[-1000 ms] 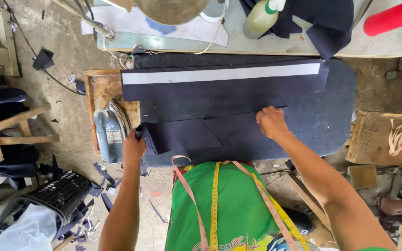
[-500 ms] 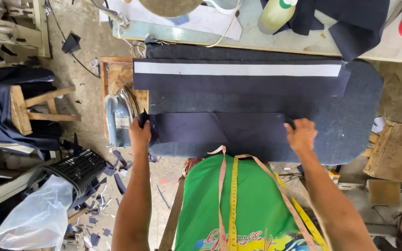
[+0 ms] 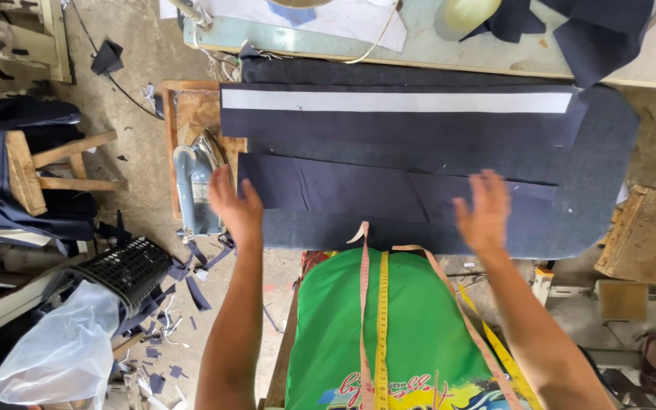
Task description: The person irons a dark fabric piece on a workbench, using a white paper strip as a guide. They repeatedly press and glide the iron along the fabric, adjusting the paper and fabric edges as needed.
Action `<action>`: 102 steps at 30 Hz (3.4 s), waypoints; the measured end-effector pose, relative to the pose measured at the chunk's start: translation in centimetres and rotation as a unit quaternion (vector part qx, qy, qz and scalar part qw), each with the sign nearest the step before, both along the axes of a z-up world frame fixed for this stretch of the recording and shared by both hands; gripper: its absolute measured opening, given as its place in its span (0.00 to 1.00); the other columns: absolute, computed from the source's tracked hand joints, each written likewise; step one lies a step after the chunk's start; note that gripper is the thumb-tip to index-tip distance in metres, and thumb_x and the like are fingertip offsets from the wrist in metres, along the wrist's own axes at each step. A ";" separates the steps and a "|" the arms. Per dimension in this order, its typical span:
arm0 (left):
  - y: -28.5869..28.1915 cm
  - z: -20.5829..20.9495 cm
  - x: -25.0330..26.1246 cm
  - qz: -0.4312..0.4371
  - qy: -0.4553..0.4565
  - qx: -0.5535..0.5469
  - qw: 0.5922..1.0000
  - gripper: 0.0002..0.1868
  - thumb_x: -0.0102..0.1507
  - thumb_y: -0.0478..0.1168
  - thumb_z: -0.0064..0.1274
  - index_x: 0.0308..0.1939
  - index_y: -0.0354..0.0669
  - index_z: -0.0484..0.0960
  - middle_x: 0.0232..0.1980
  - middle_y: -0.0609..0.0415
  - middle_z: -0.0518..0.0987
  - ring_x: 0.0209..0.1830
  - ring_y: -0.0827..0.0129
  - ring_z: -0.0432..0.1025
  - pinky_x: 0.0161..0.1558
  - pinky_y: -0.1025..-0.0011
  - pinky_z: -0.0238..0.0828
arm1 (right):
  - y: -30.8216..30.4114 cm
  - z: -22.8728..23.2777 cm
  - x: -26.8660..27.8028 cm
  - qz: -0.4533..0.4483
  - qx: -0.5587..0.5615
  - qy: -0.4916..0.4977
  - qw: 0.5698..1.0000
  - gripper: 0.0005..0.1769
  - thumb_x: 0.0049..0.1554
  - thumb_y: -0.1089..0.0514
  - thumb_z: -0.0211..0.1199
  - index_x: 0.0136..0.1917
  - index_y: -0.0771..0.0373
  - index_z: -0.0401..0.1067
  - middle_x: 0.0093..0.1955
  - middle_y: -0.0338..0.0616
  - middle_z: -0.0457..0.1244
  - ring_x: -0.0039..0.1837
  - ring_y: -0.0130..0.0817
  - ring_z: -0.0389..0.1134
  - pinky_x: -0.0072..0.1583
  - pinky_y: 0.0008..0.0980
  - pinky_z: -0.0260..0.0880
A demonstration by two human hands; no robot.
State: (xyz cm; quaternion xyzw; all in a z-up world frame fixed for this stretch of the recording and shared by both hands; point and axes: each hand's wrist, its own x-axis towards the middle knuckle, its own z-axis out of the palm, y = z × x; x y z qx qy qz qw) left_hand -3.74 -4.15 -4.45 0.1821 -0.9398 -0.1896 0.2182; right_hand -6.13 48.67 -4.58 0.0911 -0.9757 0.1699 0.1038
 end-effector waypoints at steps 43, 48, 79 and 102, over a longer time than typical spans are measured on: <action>6.8 0.8 2.3 0.050 -0.335 0.224 0.914 0.43 0.69 0.70 0.51 0.73 0.39 0.65 0.49 0.25 0.83 0.50 0.30 0.79 0.48 0.39 0.79 | 5.2 -5.7 -6.7 0.124 0.132 -0.369 0.912 0.20 0.67 0.35 0.60 0.53 0.50 0.80 0.50 0.37 0.70 0.62 0.41 0.69 0.65 0.51 0.64; 7.1 2.0 1.4 0.056 -0.315 0.222 0.921 0.44 0.69 0.70 0.51 0.73 0.37 0.65 0.50 0.23 0.82 0.51 0.29 0.79 0.47 0.38 0.80 | 4.0 -4.4 -8.6 0.134 0.119 -0.426 0.887 0.21 0.68 0.38 0.59 0.56 0.54 0.81 0.52 0.41 0.72 0.62 0.43 0.70 0.63 0.50 0.66; 9.7 5.2 -1.3 0.112 -0.281 0.271 0.914 0.35 0.72 0.62 0.53 0.67 0.35 0.66 0.39 0.30 0.83 0.32 0.42 0.82 0.31 0.52 0.85 | 3.4 -2.4 -10.2 0.166 0.120 -0.436 0.876 0.24 0.68 0.42 0.60 0.64 0.62 0.80 0.58 0.49 0.74 0.63 0.47 0.75 0.63 0.45 0.74; 10.7 0.0 2.0 0.056 -0.283 0.182 0.940 0.41 0.70 0.68 0.52 0.63 0.32 0.66 0.40 0.24 0.82 0.41 0.30 0.81 0.41 0.37 0.80 | 2.1 -1.7 -9.8 0.122 0.103 -0.443 0.882 0.30 0.68 0.41 0.60 0.70 0.67 0.77 0.69 0.56 0.70 0.73 0.53 0.69 0.71 0.49 0.69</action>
